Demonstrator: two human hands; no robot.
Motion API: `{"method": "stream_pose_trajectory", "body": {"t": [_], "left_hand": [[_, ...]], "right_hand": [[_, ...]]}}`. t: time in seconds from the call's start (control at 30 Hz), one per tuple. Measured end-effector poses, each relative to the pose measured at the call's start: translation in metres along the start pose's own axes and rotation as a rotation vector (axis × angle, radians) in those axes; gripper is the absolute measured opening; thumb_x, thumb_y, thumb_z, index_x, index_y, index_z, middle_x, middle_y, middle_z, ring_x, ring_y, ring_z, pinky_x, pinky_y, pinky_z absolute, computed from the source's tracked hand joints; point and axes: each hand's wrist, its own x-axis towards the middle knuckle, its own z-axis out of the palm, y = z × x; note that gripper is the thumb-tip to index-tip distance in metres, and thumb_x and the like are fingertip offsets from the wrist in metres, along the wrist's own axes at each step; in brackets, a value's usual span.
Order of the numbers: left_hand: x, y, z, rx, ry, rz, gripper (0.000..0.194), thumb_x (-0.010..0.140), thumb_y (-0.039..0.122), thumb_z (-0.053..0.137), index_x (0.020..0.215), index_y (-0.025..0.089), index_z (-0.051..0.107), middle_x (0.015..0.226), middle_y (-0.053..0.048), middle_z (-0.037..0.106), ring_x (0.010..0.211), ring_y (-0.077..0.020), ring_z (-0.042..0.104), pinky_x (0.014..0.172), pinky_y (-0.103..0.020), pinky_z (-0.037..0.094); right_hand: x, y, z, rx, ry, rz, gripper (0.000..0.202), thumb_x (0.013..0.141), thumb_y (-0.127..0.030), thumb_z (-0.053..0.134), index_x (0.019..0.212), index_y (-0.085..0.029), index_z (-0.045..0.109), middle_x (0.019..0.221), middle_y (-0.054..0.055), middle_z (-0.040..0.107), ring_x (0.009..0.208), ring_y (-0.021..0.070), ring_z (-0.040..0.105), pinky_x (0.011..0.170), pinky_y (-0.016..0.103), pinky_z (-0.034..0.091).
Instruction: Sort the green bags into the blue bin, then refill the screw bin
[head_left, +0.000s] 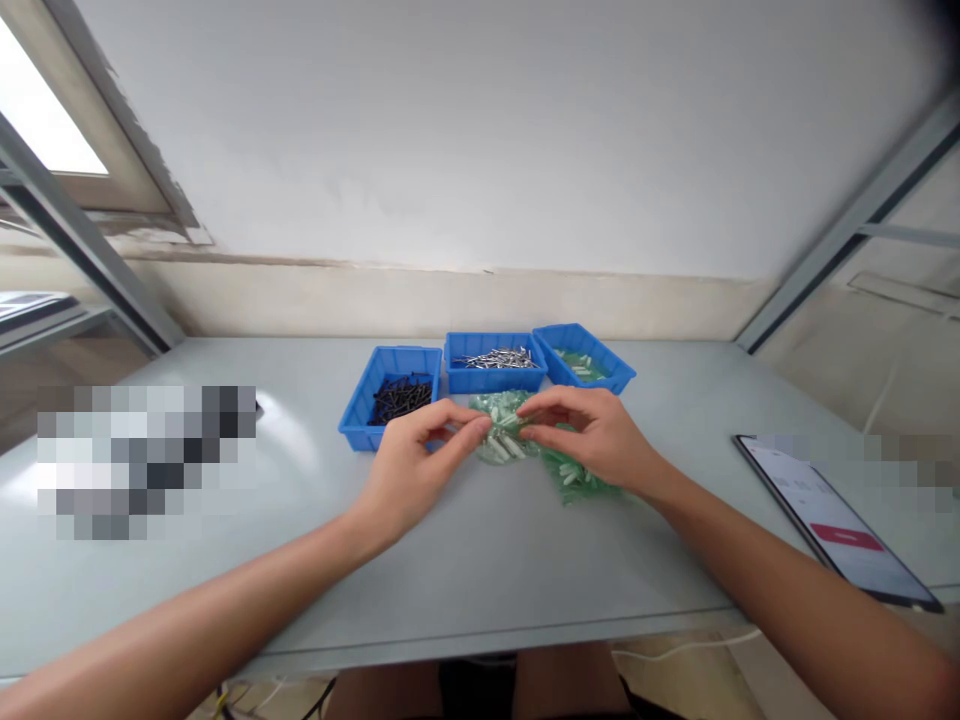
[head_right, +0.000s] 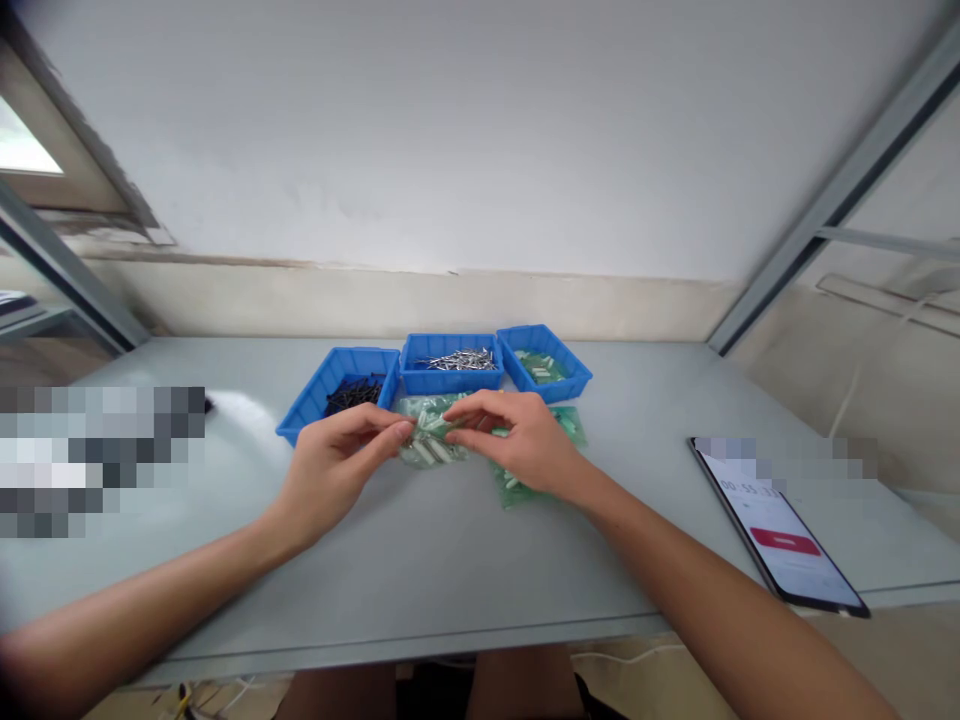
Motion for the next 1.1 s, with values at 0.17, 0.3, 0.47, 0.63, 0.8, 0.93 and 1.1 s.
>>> {"method": "stream_pose_trajectory", "body": {"t": [0.17, 0.3, 0.47, 0.63, 0.8, 0.93, 1.1], "left_hand": [[0.0001, 0.0021, -0.0004, 0.041, -0.012, 0.009, 0.017, 0.083, 0.031, 0.062, 0.076, 0.018, 0.068, 0.071, -0.001, 0.066, 0.065, -0.0132, 0.058, 0.061, -0.023, 0.046], [-0.0013, 0.0023, 0.0011, 0.073, -0.019, 0.025, 0.017, 0.086, 0.031, 0.058, 0.079, 0.018, 0.066, 0.073, 0.000, 0.065, 0.067, -0.0126, 0.057, 0.062, -0.022, 0.045], [-0.0028, 0.0039, 0.0030, 0.100, -0.045, 0.039, 0.016, 0.088, 0.031, 0.053, 0.082, 0.018, 0.061, 0.078, -0.001, 0.063, 0.069, -0.0137, 0.057, 0.060, -0.023, 0.045], [-0.0015, 0.0083, 0.0038, 0.098, -0.049, 0.032, 0.015, 0.087, 0.030, 0.054, 0.078, 0.019, 0.059, 0.075, 0.000, 0.061, 0.066, -0.0131, 0.056, 0.056, -0.021, 0.042], [-0.0019, 0.0084, 0.0036, 0.089, -0.036, 0.000, 0.016, 0.085, 0.031, 0.057, 0.074, 0.018, 0.057, 0.060, 0.002, 0.057, 0.056, -0.0118, 0.051, 0.049, -0.020, 0.037], [-0.0036, 0.0063, 0.0042, 0.077, -0.036, -0.008, 0.016, 0.083, 0.030, 0.059, 0.073, 0.018, 0.056, 0.060, 0.002, 0.057, 0.057, -0.0116, 0.052, 0.049, -0.020, 0.038], [-0.0040, 0.0052, 0.0044, 0.088, -0.063, 0.000, 0.014, 0.083, 0.031, 0.059, 0.078, 0.018, 0.059, 0.065, 0.001, 0.059, 0.061, -0.0130, 0.054, 0.053, -0.022, 0.040]], "right_hand": [[-0.0006, -0.0013, 0.0003, 0.096, -0.024, 0.054, 0.017, 0.074, -0.029, 0.072, 0.087, -0.022, 0.066, 0.078, 0.000, 0.067, 0.070, 0.0148, 0.064, 0.067, 0.029, 0.053], [-0.0002, -0.0027, -0.0016, 0.207, -0.080, 0.127, 0.041, 0.074, -0.026, 0.072, 0.113, -0.024, 0.057, 0.069, -0.003, 0.059, 0.066, 0.0134, 0.060, 0.063, 0.028, 0.051], [0.0017, -0.0043, -0.0037, 0.235, -0.162, 0.174, 0.037, 0.077, -0.026, 0.069, 0.112, -0.023, 0.058, 0.065, -0.005, 0.050, 0.059, 0.0107, 0.053, 0.057, 0.025, 0.045], [0.0029, -0.0026, -0.0045, 0.287, -0.181, 0.138, 0.026, 0.081, -0.025, 0.064, 0.106, -0.023, 0.057, 0.065, -0.006, 0.045, 0.060, 0.0099, 0.051, 0.059, 0.025, 0.044], [0.0026, -0.0005, -0.0022, 0.327, -0.278, 0.187, 0.031, 0.083, -0.036, 0.062, 0.110, -0.024, 0.053, 0.077, -0.003, 0.050, 0.069, 0.0116, 0.054, 0.063, 0.026, 0.047], [0.0007, 0.0009, 0.0022, 0.313, -0.283, 0.170, 0.052, 0.073, -0.036, 0.073, 0.117, -0.027, 0.049, 0.082, -0.003, 0.052, 0.074, 0.0130, 0.055, 0.067, 0.027, 0.047], [0.0001, 0.0007, 0.0032, 0.210, -0.195, 0.182, 0.032, 0.079, -0.039, 0.066, 0.107, -0.025, 0.057, 0.068, -0.005, 0.046, 0.061, 0.0109, 0.047, 0.058, 0.025, 0.042]]}}
